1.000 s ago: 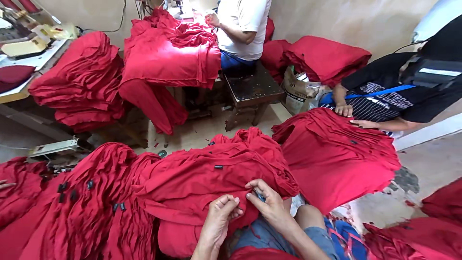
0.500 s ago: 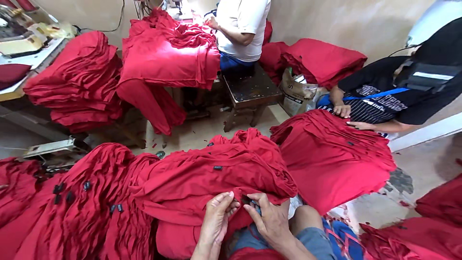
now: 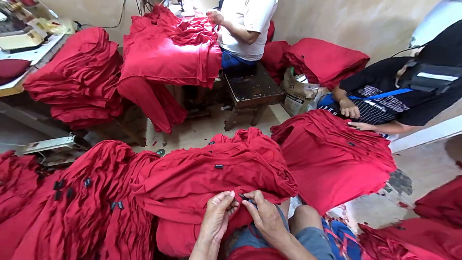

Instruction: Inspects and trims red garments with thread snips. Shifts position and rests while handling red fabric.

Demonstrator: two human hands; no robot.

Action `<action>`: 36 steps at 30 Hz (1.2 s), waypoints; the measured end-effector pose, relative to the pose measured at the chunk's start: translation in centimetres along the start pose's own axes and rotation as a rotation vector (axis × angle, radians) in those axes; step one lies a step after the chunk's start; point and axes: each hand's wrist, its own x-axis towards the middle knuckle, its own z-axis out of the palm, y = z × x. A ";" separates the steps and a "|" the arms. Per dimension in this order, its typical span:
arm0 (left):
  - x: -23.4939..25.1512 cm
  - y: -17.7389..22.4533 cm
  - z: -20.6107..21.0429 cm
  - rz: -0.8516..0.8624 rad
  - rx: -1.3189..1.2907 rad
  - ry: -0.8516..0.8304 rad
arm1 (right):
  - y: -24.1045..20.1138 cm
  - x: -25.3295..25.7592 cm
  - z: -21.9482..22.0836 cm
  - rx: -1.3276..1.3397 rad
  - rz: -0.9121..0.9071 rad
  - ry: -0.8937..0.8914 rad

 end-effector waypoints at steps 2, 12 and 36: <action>0.0 0.0 0.0 0.000 -0.011 -0.002 | 0.0 -0.1 0.0 0.044 0.038 -0.003; 0.1 -0.2 -0.4 0.065 0.035 -0.041 | -0.5 0.8 -1.1 0.331 0.233 0.036; 0.9 1.0 -1.6 0.344 0.682 -0.175 | -0.1 2.2 -1.6 0.520 0.419 -0.034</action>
